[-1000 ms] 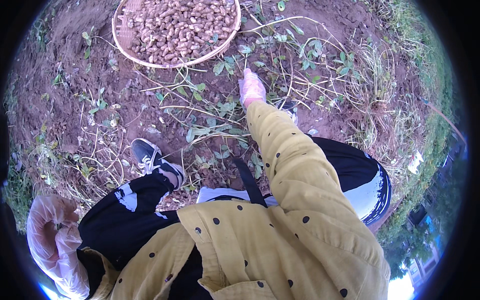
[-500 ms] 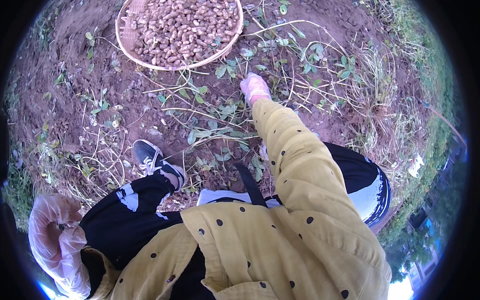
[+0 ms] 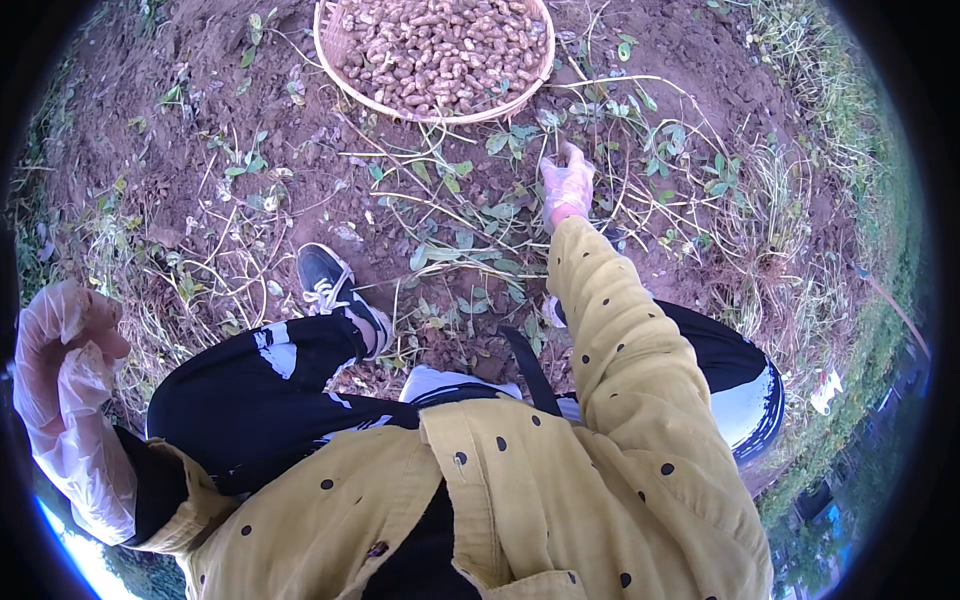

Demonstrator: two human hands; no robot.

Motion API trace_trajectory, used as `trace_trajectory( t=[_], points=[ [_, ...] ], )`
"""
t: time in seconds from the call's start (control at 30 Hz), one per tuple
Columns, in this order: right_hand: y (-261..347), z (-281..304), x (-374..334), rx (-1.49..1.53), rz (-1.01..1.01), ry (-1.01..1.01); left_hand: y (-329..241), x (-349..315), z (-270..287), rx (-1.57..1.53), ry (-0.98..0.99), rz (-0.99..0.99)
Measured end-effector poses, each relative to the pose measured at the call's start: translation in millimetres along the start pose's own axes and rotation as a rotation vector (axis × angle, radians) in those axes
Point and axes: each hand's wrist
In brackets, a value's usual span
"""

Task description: The person squats in a garden and repeatedly pulls peanut plants from the soil, then removes peanuts from the roots and places them into a nearby basket. The person continues this process across multiple plants, accumulating peanuts in the basket.

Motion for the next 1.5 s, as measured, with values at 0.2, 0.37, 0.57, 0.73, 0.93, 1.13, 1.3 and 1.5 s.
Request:
trace_trajectory(
  t=[0.2,0.37,0.57,0.73,0.93,1.13,1.3,1.5],
  points=[
    [38.8,17.7,-47.7,-0.446,0.309,0.423,47.5,-16.6,42.6,0.056,-0.368,-0.052],
    [43.7,22.3,-126.0,-0.116,0.174,0.716,143.7,-16.9,44.9,-0.6,-0.471,0.101],
    [32.7,38.1,-166.2,-0.375,0.62,1.047,382.4,-74.6,-55.0,-0.662,-0.612,0.626],
    [31.9,51.8,-155.6,-0.554,0.531,1.021,412.9,-120.6,-138.4,-0.491,-0.489,0.842],
    [72.9,44.0,-161.9,-0.622,0.424,1.012,419.4,-113.6,-132.6,0.236,-0.404,0.866],
    [69.5,14.3,-148.1,-0.516,0.327,1.058,464.3,-125.6,-76.4,0.445,-0.677,0.876],
    [59.0,0.6,-136.3,-0.496,0.346,1.074,503.0,-142.1,-61.3,0.487,-0.823,1.559],
    [92.5,11.6,-154.0,-0.587,0.343,1.071,533.8,-166.8,-88.7,0.378,-0.411,1.639]
  ],
)
Point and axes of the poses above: each hand's wrist, its own x-axis towards the middle knuckle, its own z-axis out of the back of the hand, y = z × x, and after that the axes turned 2 degrees about -z, right-handed
